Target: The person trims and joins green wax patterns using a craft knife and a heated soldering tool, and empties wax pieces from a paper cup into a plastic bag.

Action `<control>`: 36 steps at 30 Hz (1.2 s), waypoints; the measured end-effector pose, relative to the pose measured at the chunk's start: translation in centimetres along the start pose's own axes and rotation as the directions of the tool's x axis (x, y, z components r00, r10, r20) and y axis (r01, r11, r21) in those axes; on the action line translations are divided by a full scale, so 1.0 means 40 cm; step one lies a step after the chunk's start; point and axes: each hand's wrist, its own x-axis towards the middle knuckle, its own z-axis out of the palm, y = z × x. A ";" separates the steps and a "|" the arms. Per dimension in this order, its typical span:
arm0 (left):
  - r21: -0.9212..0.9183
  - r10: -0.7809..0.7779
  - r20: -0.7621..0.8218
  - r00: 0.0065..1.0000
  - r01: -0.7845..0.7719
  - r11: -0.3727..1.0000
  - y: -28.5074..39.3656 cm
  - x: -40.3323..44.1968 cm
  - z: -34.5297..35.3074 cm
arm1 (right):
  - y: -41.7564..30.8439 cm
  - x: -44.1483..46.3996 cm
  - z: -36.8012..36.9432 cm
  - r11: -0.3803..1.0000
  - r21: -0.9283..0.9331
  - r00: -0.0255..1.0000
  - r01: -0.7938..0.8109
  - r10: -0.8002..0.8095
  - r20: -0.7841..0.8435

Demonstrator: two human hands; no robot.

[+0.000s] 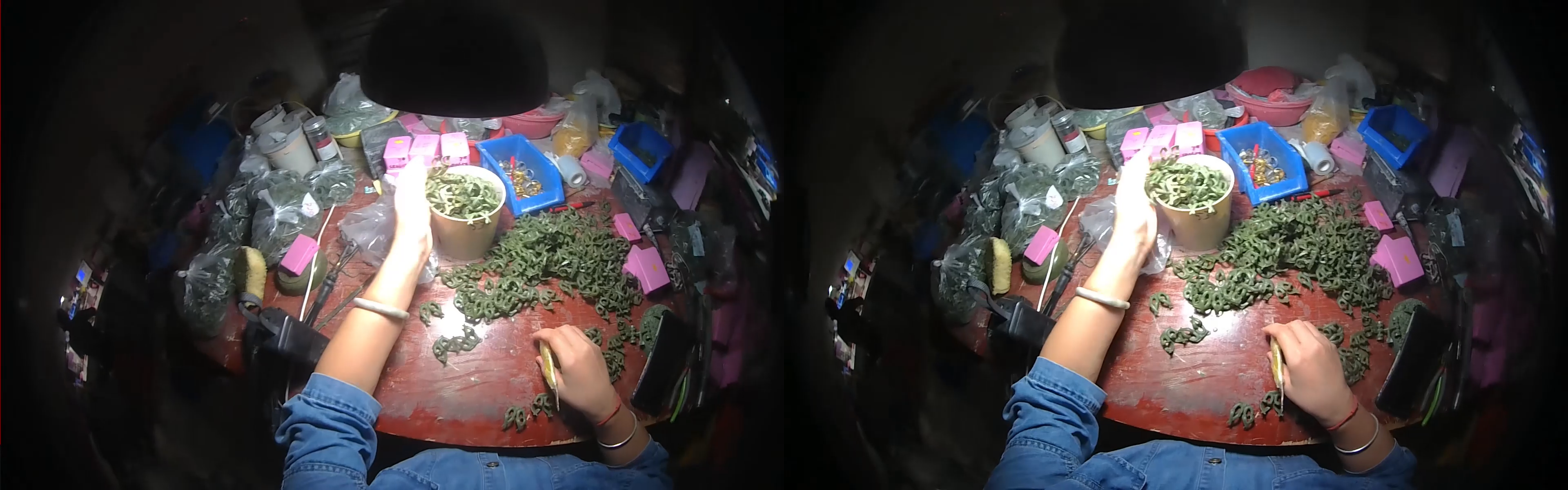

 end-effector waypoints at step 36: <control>0.811 0.227 0.125 0.966 -0.232 0.537 0.230 -0.202 -0.143 | -0.021 0.069 -0.051 0.999 0.012 0.990 0.040 -0.038 -0.134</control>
